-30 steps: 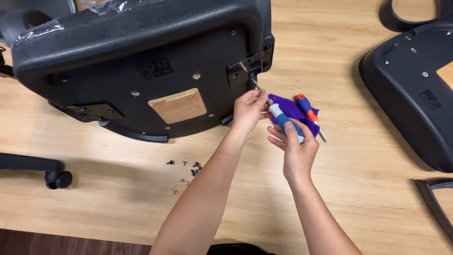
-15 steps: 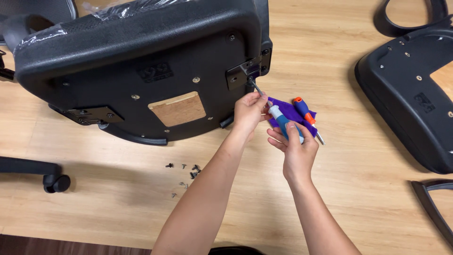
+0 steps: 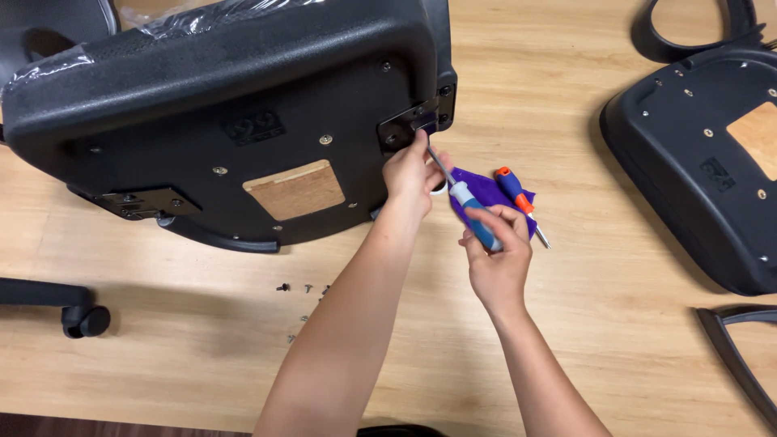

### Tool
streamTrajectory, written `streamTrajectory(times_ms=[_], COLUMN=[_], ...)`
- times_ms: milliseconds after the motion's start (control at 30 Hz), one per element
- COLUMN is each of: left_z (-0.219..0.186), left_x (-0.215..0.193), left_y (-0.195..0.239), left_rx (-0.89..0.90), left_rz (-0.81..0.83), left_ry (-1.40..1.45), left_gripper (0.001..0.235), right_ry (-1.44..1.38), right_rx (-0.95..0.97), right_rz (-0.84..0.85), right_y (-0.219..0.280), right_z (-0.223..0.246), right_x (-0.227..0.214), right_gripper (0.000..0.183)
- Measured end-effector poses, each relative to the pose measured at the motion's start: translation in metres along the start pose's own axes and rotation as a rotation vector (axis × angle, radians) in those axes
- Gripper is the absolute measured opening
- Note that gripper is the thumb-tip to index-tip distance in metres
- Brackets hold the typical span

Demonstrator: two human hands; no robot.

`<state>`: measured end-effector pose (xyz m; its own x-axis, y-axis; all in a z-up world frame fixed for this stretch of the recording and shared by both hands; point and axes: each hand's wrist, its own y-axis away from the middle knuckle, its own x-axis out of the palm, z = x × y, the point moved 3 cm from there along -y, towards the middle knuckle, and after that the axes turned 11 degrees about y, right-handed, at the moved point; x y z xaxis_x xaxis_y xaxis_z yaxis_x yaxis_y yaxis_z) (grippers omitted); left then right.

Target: The person uses a screwdriver to unscrew the fasteners holding an armrest to the underside of an office chair seat, then detaches the armrest and sets it on the table. They gather the removed screws into a pile on the table and reposition the seat and armrest parts.

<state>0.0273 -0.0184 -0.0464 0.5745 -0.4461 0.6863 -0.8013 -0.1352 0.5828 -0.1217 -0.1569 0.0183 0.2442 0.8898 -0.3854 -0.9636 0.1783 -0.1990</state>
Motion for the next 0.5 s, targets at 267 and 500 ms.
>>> streamTrajectory(times_ms=[267, 500], left_z=[0.005, 0.014], left_x=[0.014, 0.005], left_y=[0.007, -0.01], left_rx=[-0.021, -0.06], left_rz=[-0.23, -0.214], left_ry=[0.251, 0.288], left_gripper=[0.016, 0.026], right_ry=[-0.448, -0.492], right_rx=[0.26, 0.657], right_rz=[-0.059, 0.11], right_y=[-0.009, -0.002], right_z=[0.002, -0.037], right_x=[0.0, 0.007], right_gripper=[0.039, 0.051])
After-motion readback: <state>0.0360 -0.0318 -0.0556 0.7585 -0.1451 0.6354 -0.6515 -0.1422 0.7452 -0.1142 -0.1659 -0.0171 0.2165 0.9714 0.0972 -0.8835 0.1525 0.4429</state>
